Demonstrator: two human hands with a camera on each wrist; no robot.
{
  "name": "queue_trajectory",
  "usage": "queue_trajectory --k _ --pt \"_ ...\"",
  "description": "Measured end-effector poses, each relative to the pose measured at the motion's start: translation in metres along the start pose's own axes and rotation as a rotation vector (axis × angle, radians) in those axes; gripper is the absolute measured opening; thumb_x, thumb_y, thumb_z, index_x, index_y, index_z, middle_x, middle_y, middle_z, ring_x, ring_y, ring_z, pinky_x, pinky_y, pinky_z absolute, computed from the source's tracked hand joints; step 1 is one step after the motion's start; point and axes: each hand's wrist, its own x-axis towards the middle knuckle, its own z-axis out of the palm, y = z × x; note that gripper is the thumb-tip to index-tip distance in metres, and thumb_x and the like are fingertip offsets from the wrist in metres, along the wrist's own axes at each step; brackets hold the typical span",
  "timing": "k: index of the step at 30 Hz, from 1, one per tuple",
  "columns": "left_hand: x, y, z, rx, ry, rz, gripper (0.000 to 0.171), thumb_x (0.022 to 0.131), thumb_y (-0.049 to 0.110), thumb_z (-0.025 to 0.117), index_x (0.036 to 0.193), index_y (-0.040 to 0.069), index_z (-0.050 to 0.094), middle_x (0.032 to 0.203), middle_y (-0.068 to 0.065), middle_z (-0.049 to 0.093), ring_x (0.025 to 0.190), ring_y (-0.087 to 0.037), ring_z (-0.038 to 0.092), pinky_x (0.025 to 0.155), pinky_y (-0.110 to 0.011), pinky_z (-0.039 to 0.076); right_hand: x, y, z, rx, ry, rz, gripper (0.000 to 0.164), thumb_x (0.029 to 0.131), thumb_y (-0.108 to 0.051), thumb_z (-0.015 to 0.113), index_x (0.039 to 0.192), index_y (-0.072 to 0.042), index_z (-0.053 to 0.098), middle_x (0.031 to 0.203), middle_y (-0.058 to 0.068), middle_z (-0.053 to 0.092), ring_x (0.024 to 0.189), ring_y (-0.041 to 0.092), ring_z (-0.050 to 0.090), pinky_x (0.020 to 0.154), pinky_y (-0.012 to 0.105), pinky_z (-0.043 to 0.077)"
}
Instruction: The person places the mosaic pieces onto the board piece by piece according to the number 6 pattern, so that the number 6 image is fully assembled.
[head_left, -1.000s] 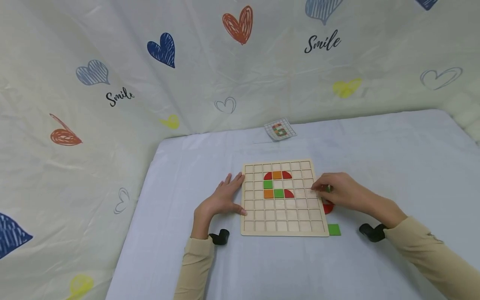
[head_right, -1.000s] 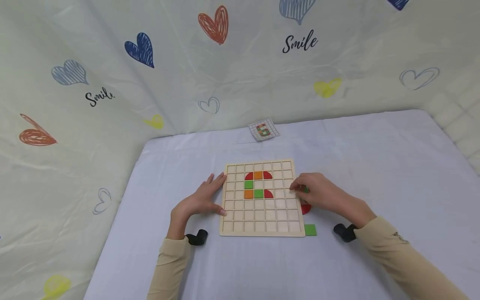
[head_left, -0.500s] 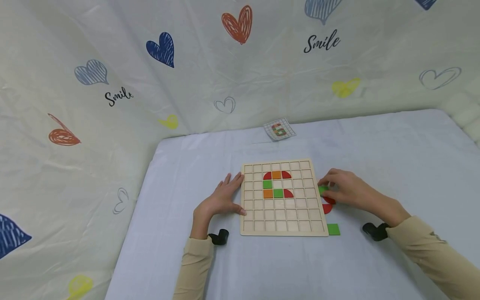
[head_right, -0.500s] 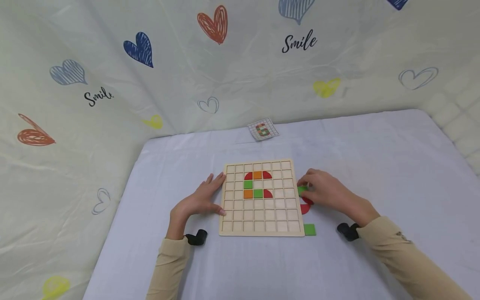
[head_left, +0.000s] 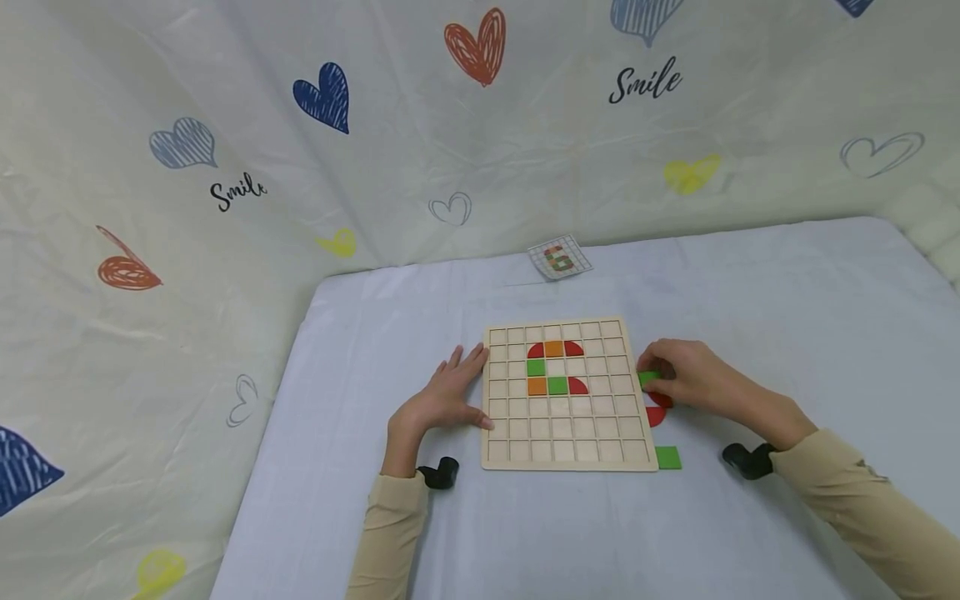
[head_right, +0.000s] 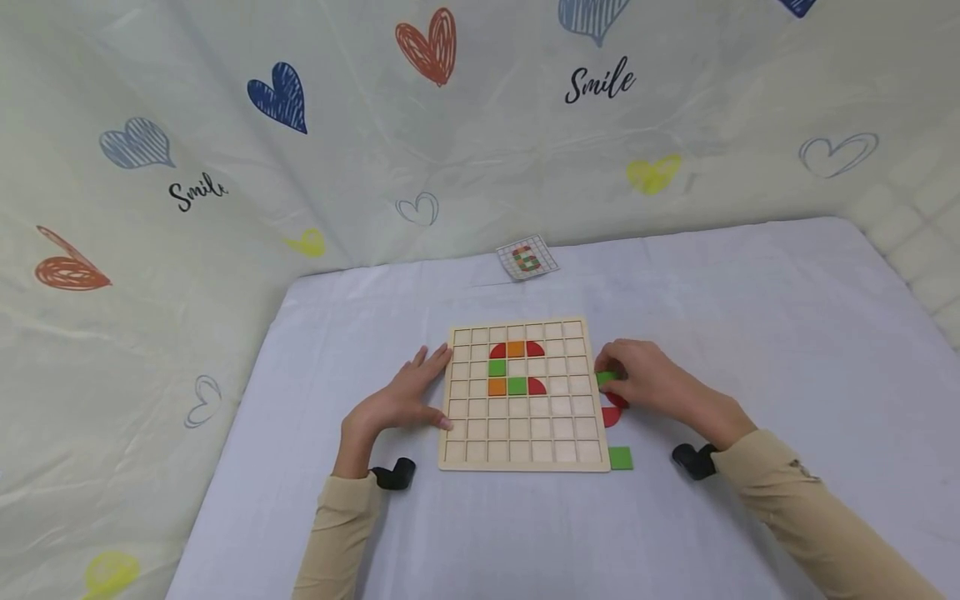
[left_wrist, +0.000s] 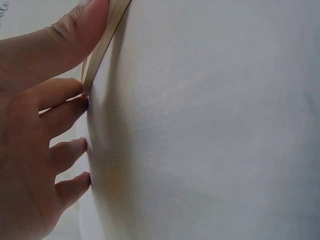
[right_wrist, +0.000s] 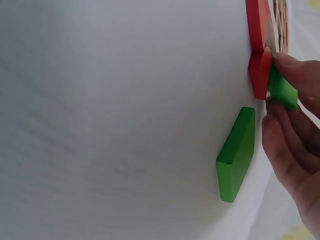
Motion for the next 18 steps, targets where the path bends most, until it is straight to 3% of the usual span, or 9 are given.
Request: queue_trajectory --k 13,18 --pt "0.0011 -0.0009 -0.0003 -0.003 0.001 0.002 0.119 0.076 0.029 0.092 0.167 0.016 0.016 0.174 0.002 0.010 0.161 -0.026 -0.006 0.132 -0.046 0.001 -0.0086 -0.0018 -0.0070 0.015 0.037 -0.042 0.015 0.088 -0.004 0.077 0.103 -0.009 0.078 0.084 -0.007 0.070 0.072 0.009 0.059 0.061 0.022 0.052" --pt "0.0008 -0.0008 -0.0001 -0.010 0.006 0.001 0.118 0.076 0.029 0.092 0.166 0.016 0.017 0.174 0.003 0.010 0.161 -0.026 -0.006 0.132 -0.046 0.000 -0.0090 -0.0048 -0.0059 0.077 0.016 -0.030 0.018 0.089 -0.004 0.076 0.106 -0.008 0.079 0.089 -0.005 0.072 0.073 0.008 0.061 0.064 0.021 0.054"
